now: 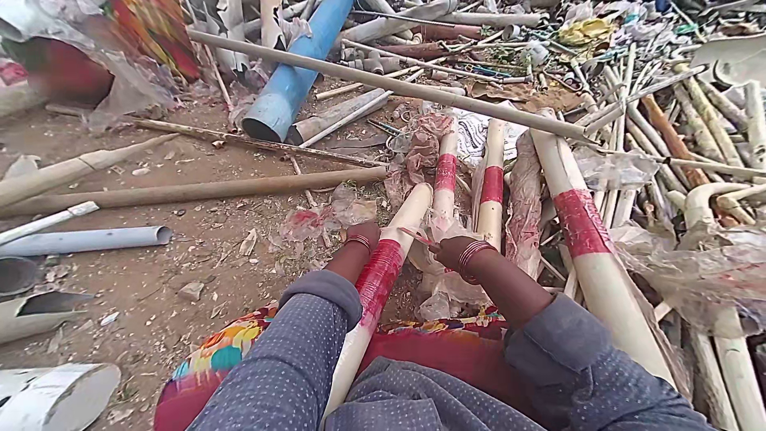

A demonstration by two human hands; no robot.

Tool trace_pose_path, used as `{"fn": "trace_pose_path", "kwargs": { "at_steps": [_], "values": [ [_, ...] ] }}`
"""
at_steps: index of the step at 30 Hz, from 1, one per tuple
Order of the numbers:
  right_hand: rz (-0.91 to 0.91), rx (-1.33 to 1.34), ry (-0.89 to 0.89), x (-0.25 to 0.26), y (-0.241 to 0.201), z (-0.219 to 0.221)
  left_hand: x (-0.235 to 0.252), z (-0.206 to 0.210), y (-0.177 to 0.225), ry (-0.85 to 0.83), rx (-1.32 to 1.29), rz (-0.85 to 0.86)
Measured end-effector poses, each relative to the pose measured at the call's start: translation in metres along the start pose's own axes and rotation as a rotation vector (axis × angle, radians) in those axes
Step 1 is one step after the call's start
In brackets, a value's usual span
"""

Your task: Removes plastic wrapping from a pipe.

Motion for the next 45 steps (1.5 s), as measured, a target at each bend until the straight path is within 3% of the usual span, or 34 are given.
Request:
{"fn": "trace_pose_path", "kwargs": {
  "at_steps": [7, 13, 29, 41, 45],
  "values": [
    [-0.018, 0.048, -0.017, -0.004, -0.025, 0.007, -0.002, 0.002, 0.012, -0.002, 0.035, 0.058],
    [0.046, 0.198, -0.011, 0.015, -0.036, 0.039, 0.000, 0.009, 0.019, -0.045, 0.049, 0.062],
    [0.082, 0.321, 0.108, 0.068, -0.020, 0.050, -0.001, 0.011, 0.038, -0.063, 0.164, 0.078],
    [0.072, 0.388, 0.142, 0.101, -0.023, 0.037, -0.003, 0.012, 0.043, -0.064, 0.181, 0.097],
    [0.008, 0.385, 0.119, 0.119, -0.048, 0.011, -0.020, 0.000, 0.039, -0.033, 0.086, 0.062]
  ]
}}
Point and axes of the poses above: each hand's wrist, its own x-axis towards the middle knuckle, its own z-axis out of the palm, y = z × x, the point moved 9 cm from there along x, towards the middle knuckle, and after that the axes turned 7 degrees about z, right-handed, at the moved point
